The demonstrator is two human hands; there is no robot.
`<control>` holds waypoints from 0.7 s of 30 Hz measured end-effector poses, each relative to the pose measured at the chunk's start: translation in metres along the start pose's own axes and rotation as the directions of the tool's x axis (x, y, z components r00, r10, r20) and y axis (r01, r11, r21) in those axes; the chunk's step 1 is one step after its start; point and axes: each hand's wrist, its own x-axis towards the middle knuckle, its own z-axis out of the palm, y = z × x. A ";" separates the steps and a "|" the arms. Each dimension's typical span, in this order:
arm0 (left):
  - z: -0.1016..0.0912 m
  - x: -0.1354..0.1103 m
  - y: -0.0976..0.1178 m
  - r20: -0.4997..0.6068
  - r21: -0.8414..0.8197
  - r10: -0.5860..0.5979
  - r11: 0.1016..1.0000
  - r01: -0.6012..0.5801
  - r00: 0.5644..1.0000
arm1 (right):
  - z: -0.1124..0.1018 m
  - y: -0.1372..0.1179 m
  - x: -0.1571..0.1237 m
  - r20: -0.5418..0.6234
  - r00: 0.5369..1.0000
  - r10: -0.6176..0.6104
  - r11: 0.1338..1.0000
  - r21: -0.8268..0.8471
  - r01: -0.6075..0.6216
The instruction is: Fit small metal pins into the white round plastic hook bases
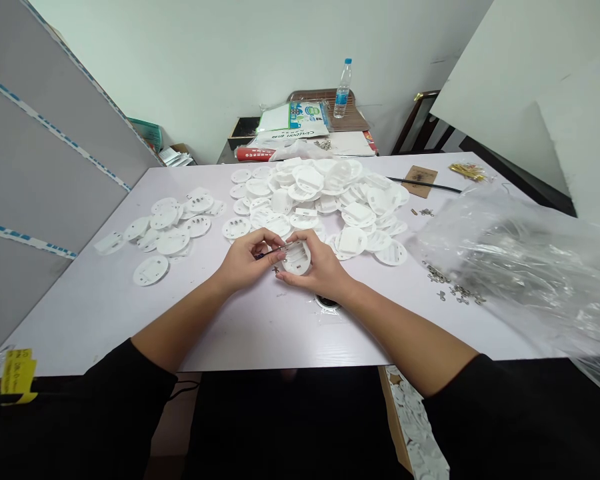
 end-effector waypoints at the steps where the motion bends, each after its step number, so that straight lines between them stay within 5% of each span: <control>1: 0.000 0.000 0.000 0.001 -0.013 -0.016 1.000 0.016 1.000 | 0.000 0.000 0.000 0.004 1.000 0.000 1.000 0.000 0.000; 14: 0.000 0.000 0.002 0.080 -0.121 -0.042 0.991 0.052 0.996 | -0.002 -0.003 0.000 -0.050 0.998 0.042 0.999 -0.017 -0.043; 21: 0.002 0.000 -0.001 0.108 -0.177 -0.053 0.982 0.072 0.993 | 0.000 0.001 -0.001 -0.055 0.998 -0.040 0.998 -0.048 0.037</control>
